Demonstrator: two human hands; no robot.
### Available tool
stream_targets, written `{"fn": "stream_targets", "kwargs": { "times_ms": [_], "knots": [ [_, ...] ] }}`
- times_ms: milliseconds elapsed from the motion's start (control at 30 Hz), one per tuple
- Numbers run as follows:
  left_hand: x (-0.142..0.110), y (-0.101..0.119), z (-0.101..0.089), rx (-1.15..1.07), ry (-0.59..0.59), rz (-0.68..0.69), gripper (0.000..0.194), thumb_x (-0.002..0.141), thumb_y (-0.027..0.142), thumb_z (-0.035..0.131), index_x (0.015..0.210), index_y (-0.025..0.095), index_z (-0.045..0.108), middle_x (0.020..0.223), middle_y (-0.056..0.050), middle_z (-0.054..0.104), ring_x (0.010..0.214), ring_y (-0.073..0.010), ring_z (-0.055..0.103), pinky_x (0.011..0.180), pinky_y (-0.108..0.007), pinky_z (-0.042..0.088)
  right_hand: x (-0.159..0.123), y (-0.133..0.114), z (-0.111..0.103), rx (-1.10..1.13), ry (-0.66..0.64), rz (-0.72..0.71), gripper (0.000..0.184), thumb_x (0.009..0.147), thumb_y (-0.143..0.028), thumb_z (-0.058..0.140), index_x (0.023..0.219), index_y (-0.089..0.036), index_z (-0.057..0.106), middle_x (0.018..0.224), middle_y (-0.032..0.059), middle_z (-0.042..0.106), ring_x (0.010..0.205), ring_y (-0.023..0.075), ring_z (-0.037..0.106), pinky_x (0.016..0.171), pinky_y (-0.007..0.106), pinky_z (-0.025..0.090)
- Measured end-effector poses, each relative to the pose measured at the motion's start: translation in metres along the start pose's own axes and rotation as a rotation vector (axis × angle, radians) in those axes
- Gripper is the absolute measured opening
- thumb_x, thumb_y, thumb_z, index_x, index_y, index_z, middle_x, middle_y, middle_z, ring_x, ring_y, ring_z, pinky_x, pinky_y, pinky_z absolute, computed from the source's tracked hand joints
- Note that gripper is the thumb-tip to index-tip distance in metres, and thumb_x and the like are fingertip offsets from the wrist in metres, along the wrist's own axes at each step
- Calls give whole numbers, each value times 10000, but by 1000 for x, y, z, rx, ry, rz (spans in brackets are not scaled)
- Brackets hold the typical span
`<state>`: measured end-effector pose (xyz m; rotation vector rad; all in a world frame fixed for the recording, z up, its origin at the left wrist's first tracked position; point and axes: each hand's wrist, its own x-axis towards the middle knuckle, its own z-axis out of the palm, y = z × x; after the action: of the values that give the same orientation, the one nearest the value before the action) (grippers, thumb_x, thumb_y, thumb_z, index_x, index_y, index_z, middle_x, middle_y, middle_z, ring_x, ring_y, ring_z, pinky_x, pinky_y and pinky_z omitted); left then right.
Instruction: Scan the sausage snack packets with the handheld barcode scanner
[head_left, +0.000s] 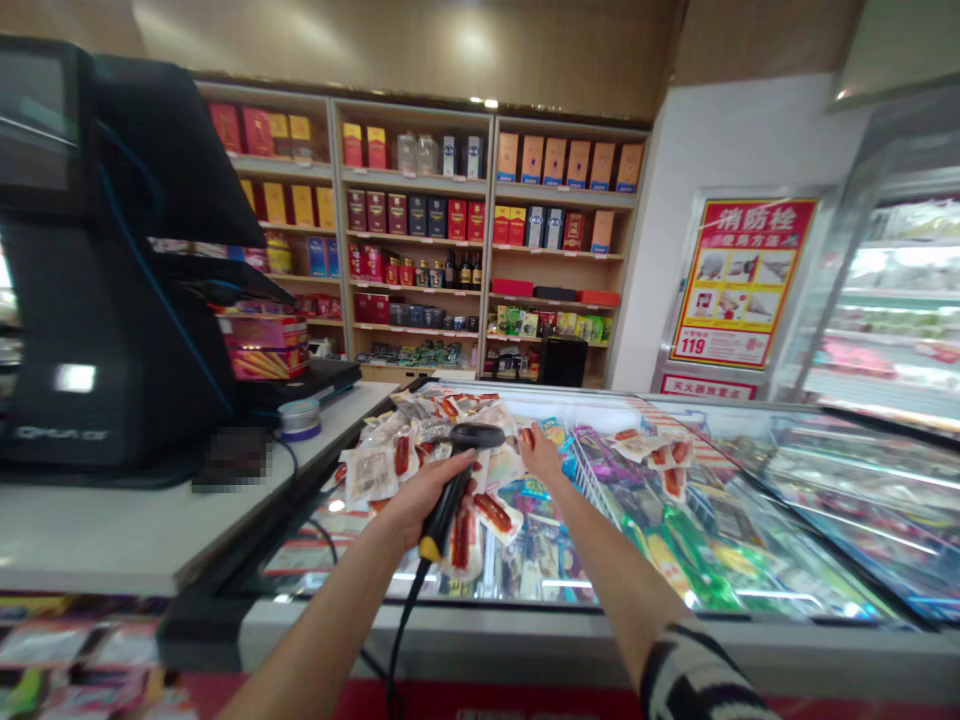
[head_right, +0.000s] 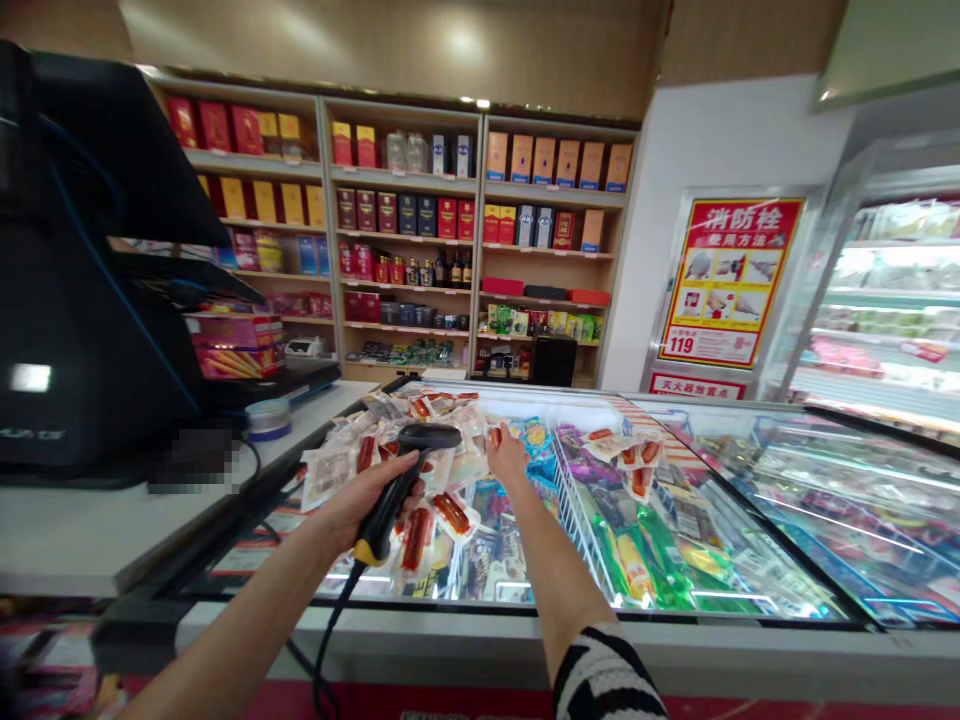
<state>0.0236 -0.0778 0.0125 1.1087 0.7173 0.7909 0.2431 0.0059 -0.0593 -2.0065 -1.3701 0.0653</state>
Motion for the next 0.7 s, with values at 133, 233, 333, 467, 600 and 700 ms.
{"fn": "stream_targets", "kwargs": {
  "times_ms": [133, 233, 333, 467, 600, 700],
  "knots": [
    [6, 1, 0, 14, -31, 11, 293, 654, 391, 567, 766, 122, 537, 541, -2, 534, 399, -63, 482, 355, -165, 363, 4, 2, 3, 2, -19, -43, 470, 801, -473, 225, 1198, -259, 357, 1208, 75, 415, 1107, 240, 355, 860, 453, 285],
    [14, -1, 6, 16, -59, 5, 279, 659, 377, 567, 764, 121, 533, 539, -3, 535, 405, -62, 480, 364, -164, 368, 13, 35, -18, -37, 73, -1, 515, 808, -471, 180, 1240, -221, 303, 1281, 96, 318, 1157, 242, 284, 890, 459, 246],
    [26, -5, 15, 24, -77, -20, 270, 665, 374, 561, 751, 121, 524, 535, -6, 537, 408, -67, 482, 368, -167, 370, 24, 84, -53, -146, 192, 159, 499, 811, -428, 194, 1234, -191, 312, 1274, 134, 307, 1151, 282, 274, 859, 504, 239],
    [43, -13, 28, 50, -84, -48, 262, 664, 376, 557, 726, 124, 517, 528, -9, 541, 397, -68, 478, 366, -169, 367, 31, 141, -92, -370, 282, 316, 428, 772, -354, 345, 1164, -191, 401, 1158, 154, 425, 1078, 298, 355, 817, 507, 245],
    [51, -19, 40, 74, -79, -15, 268, 670, 393, 539, 710, 129, 508, 510, 2, 529, 383, -65, 469, 362, -167, 362, 35, 165, -104, -572, 286, 372, 395, 735, -404, 415, 1073, -212, 481, 989, 131, 540, 999, 289, 426, 778, 474, 267],
    [50, -21, 46, 98, -90, 3, 284, 671, 408, 530, 709, 128, 509, 510, 4, 524, 385, -68, 471, 360, -171, 363, 34, 167, -100, -539, 216, 333, 354, 745, -351, 411, 1076, -244, 471, 897, 100, 579, 970, 275, 457, 767, 475, 272]
  ]
}}
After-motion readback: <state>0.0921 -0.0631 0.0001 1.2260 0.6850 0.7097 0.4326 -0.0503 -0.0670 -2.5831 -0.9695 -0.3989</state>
